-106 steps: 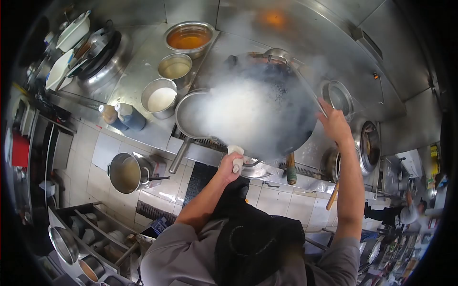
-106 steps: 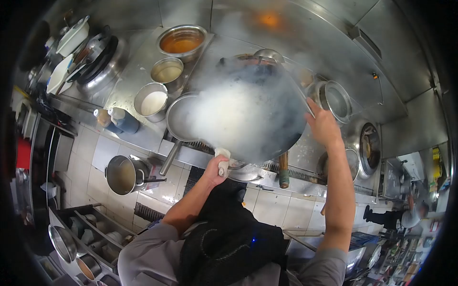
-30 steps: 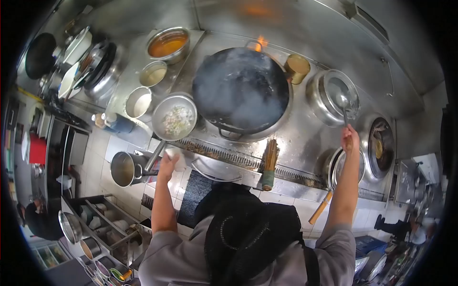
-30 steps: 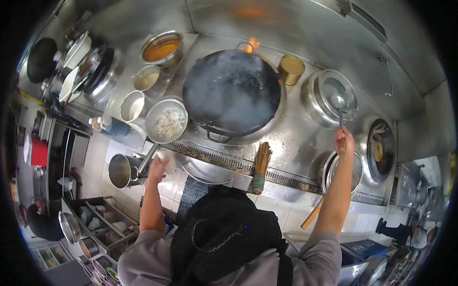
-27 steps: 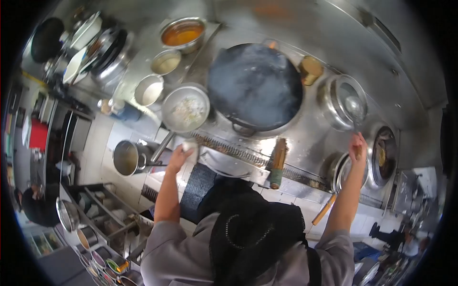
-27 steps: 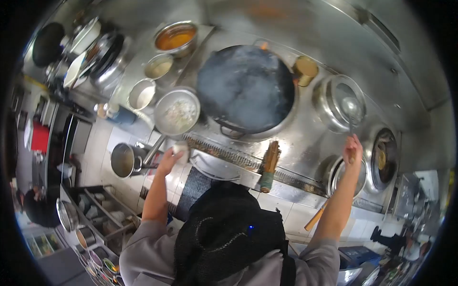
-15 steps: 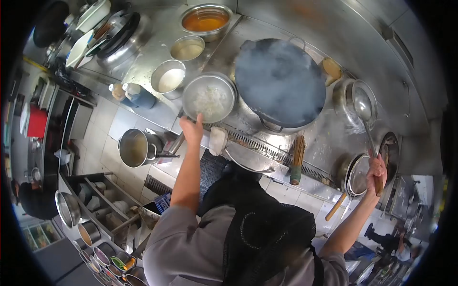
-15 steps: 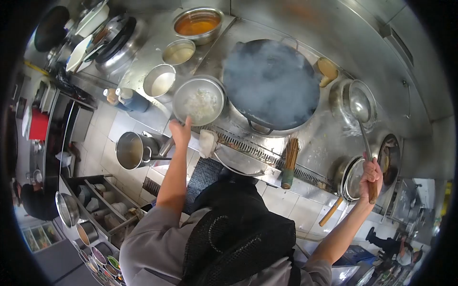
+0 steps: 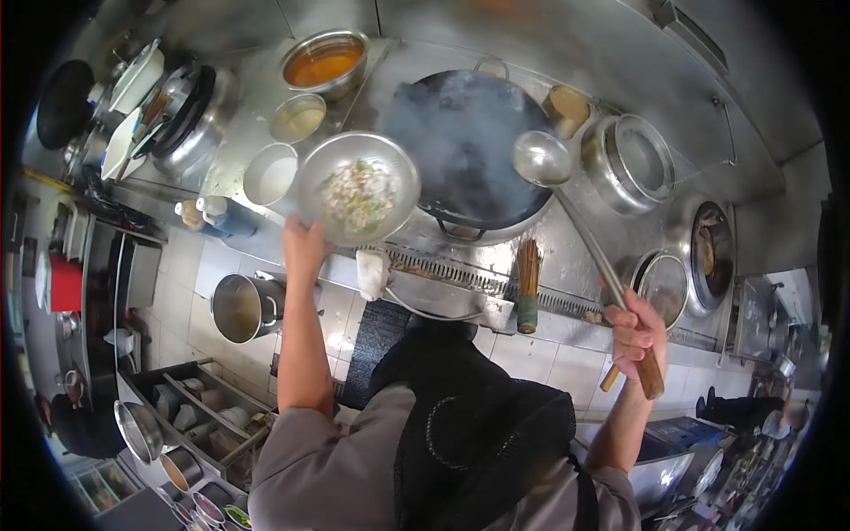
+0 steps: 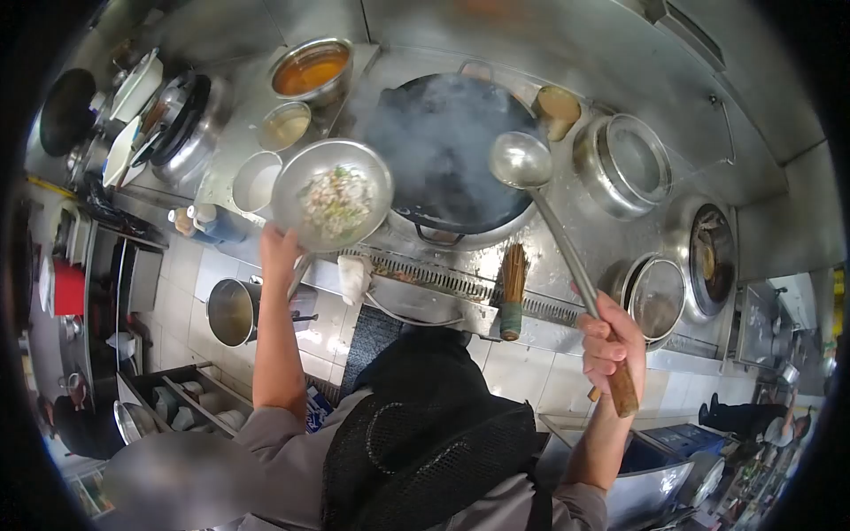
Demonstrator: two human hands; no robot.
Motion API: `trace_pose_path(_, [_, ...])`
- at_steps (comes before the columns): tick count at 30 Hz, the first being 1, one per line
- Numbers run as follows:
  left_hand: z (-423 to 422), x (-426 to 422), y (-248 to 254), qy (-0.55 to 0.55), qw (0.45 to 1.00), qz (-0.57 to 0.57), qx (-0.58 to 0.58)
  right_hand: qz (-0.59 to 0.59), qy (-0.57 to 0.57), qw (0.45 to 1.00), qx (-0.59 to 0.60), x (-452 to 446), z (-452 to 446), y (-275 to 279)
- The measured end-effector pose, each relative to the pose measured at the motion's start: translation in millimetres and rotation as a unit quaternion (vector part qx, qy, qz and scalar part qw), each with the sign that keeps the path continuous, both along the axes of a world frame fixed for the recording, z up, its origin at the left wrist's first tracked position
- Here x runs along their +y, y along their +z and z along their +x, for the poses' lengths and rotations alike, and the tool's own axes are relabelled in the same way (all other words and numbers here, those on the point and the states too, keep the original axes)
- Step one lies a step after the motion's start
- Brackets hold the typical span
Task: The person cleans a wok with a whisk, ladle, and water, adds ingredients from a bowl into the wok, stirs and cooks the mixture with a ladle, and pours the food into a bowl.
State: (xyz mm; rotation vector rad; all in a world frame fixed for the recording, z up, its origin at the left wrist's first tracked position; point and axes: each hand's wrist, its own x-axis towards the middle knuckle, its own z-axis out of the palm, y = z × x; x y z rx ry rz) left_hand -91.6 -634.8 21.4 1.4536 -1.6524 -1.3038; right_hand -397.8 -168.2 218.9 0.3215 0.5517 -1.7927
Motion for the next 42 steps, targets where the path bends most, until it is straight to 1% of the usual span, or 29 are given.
trace_pose_path(1, [-18,-5,1,0.002,1.000,-0.006,0.003,-0.006,0.002,1.000,0.003,-4,-1,3])
trace_pose_path(3, [-65,-10,-1,-0.068,0.997,-0.037,-0.003,0.045,0.066,0.991,0.103,-11,-2,9])
trace_pose_path(4, [-95,0,9,-0.048,0.998,-0.034,0.022,0.095,0.089,0.979,0.160,-17,0,16])
trace_pose_path(5, [-124,11,17,-0.030,0.998,-0.031,0.047,0.092,0.084,0.978,0.165,-24,2,19])
trace_pose_path(7, [-164,20,19,-0.065,0.995,-0.026,0.067,0.203,0.098,0.937,0.266,-35,8,26])
trace_pose_path(8, [-180,24,19,-0.097,0.992,-0.017,0.081,0.201,0.091,0.937,0.270,-40,9,24])
trace_pose_path(9, [-195,30,20,-0.102,0.991,-0.021,0.084,0.213,0.109,0.919,0.315,-44,8,15])
trace_pose_path(10, [-207,35,21,-0.114,0.988,0.022,0.100,0.225,0.126,0.897,0.358,-47,6,6])
trace_pose_path(11, [-217,38,19,-0.125,0.983,0.066,0.113,0.224,0.121,0.898,0.358,-49,3,-4])
trace_pose_path(13, [-233,36,-2,-0.132,0.979,0.094,0.120,0.231,0.193,0.804,0.513,-50,-3,-20])
trace_pose_path(15, [-243,35,-22,-0.134,0.969,0.157,0.135,0.241,0.193,0.793,0.525,-39,-12,-28])
trace_pose_path(17, [-248,44,-25,-0.140,0.966,0.163,0.144,0.296,0.160,0.625,0.704,-23,-29,-60])
trace_pose_path(18, [-250,52,-18,-0.120,0.969,0.161,0.146,0.297,0.159,0.627,0.703,-15,-37,-74])
trace_pose_path(19, [-250,61,-11,-0.098,0.971,0.159,0.148,0.302,0.084,0.543,0.779,-7,-45,-88])
trace_pose_path(21, [-248,63,-12,-0.090,0.975,0.141,0.146,0.302,0.007,0.452,0.839,6,-68,-102])
trace_pose_path(23, [-246,64,-8,-0.104,0.976,0.117,0.152,0.367,-0.043,0.499,0.784,20,-101,-108])
trace_pose_path(24, [-242,64,-5,-0.131,0.972,0.115,0.159,0.409,-0.040,0.482,0.774,27,-123,-113])
trace_pose_path(25, [-241,52,-26,-0.118,0.962,0.145,0.200,0.454,-0.039,0.461,0.761,32,-151,-119])
trace_pose_path(26, [-239,56,-15,-0.119,0.967,0.151,0.169,0.489,-0.036,0.446,0.748,37,-177,-127])
trace_pose_path(29, [-242,52,-19,-0.089,0.971,0.140,0.171,0.578,-0.037,0.389,0.716,49,-253,-156])
trace_pose_path(31, [-245,58,-11,-0.094,0.970,0.141,0.176,0.600,-0.044,0.371,0.707,52,-300,-186])
trace_pose_path(33, [-247,55,-13,-0.069,0.975,0.140,0.156,0.614,-0.046,0.357,0.702,48,-327,-188])
trace_pose_path(35, [-251,56,-14,-0.066,0.973,0.151,0.161,0.577,-0.035,0.483,0.658,39,-343,-182])
trace_pose_path(36, [-252,54,-19,-0.069,0.973,0.147,0.161,0.470,-0.045,0.664,0.580,37,-361,-191])
trace_pose_path(37, [-252,52,-23,-0.070,0.974,0.144,0.161,0.470,-0.045,0.662,0.581,47,-372,-199])
trace_pose_path(38, [-253,52,-24,-0.069,0.973,0.145,0.164,0.340,-0.097,0.838,0.417,50,-373,-191])
trace_pose_path(39, [-256,53,-23,-0.071,0.973,0.145,0.163,0.183,-0.139,0.948,0.220,50,-374,-180])
trace_pose_path(41, [-262,56,-24,-0.069,0.973,0.147,0.165,0.184,-0.153,0.946,0.218,54,-341,-144])
trace_pose_path(42, [-267,58,-24,-0.072,0.972,0.143,0.172,0.129,-0.144,0.966,0.174,61,-334,-135])
